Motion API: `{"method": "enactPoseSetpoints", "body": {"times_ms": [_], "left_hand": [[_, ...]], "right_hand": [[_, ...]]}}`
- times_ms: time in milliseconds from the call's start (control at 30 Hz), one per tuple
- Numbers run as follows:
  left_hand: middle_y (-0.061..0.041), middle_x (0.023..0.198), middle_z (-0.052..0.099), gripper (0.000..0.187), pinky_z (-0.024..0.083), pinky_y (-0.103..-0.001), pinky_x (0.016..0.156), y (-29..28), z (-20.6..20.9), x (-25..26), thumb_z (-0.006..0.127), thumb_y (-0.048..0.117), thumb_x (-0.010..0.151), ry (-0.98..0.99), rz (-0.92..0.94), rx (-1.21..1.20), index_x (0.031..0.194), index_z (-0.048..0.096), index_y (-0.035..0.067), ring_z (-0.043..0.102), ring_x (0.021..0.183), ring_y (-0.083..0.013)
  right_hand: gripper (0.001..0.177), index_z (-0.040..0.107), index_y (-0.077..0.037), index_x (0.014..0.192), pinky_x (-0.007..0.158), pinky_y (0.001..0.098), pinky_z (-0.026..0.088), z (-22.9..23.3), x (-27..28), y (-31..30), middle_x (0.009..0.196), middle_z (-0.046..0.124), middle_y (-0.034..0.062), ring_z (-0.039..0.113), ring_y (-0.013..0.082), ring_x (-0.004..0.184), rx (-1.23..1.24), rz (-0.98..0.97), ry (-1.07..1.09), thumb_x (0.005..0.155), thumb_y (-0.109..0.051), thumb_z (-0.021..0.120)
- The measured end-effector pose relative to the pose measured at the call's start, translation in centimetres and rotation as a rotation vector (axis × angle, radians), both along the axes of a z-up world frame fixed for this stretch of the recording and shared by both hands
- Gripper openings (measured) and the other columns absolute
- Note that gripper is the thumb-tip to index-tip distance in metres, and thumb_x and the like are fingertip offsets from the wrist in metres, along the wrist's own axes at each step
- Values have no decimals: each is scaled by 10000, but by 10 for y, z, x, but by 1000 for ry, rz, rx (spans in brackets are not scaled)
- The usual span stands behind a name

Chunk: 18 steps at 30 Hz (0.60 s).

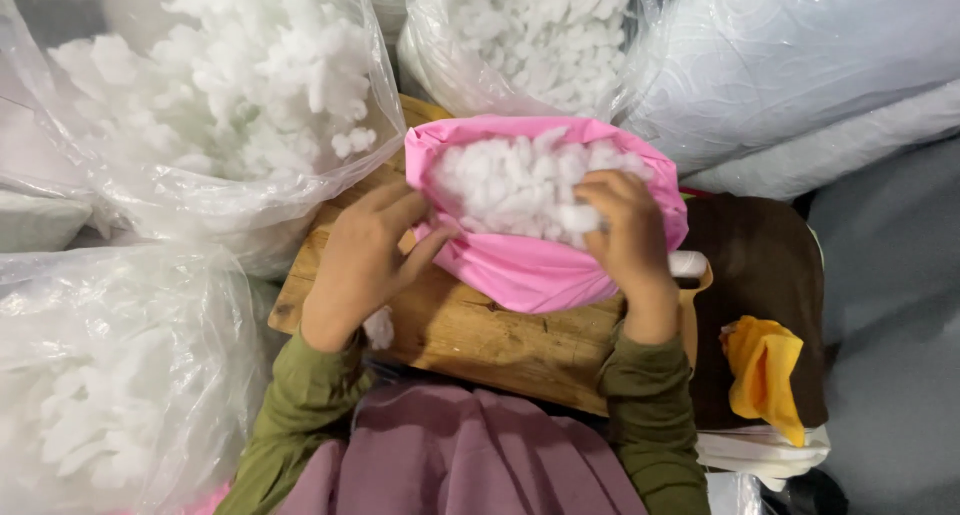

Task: Stuffing a pink pillowcase with fiberfill, lint rolling the finished pillow, and placing it into a plastic bag for packaging.

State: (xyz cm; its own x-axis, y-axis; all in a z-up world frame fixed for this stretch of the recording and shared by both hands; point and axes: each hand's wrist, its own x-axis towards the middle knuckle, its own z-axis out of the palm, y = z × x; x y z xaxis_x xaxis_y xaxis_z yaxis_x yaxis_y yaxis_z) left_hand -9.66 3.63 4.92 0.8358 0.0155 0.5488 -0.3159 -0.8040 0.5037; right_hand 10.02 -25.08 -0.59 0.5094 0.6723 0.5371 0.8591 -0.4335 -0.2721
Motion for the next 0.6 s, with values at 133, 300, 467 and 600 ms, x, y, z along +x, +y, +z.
{"method": "enactPoseSetpoints", "body": {"times_ms": [133, 300, 467, 600], "left_hand": [[-68, 943, 648, 412, 588, -463, 724, 9, -86, -27, 812, 393, 782, 433, 97, 280, 1106, 660, 189, 697, 921, -339], [-87, 1162, 548, 734, 648, -425, 825, 3, -172, -66, 967, 340, 606, 660, 176, 323, 1238, 614, 219, 694, 1020, -399], [-297, 952, 676, 119, 597, -538, 784, -6, -101, -54, 782, 35, 760, 671, -103, -249, 849, 722, -18, 716, 900, -514], [-216, 837, 698, 132, 581, -507, 698, 1, -91, -31, 755, 22, 723, 405, -288, -251, 847, 784, 60, 724, 807, -495]], "right_hand": [[130, 736, -70, 813, 869, 440, 532, 0, -18, 23, 912, 683, 94, 652, 313, 997, -281, -54, 14, 687, -94, 717], [619, 705, -80, 1220, 1000, 492, 481, 37, -34, -5, 1235, 644, 161, 615, 416, 1181, -19, 109, 155, 609, 15, 732], [307, 743, -117, 1096, 1023, 436, 488, 58, -51, -21, 1346, 627, 130, 611, 367, 1206, 204, 116, -66, 798, -55, 790], [43, 743, -104, 926, 977, 455, 502, 49, -57, -2, 1196, 667, 86, 634, 359, 1117, 233, 43, -169, 940, -141, 760]]}}
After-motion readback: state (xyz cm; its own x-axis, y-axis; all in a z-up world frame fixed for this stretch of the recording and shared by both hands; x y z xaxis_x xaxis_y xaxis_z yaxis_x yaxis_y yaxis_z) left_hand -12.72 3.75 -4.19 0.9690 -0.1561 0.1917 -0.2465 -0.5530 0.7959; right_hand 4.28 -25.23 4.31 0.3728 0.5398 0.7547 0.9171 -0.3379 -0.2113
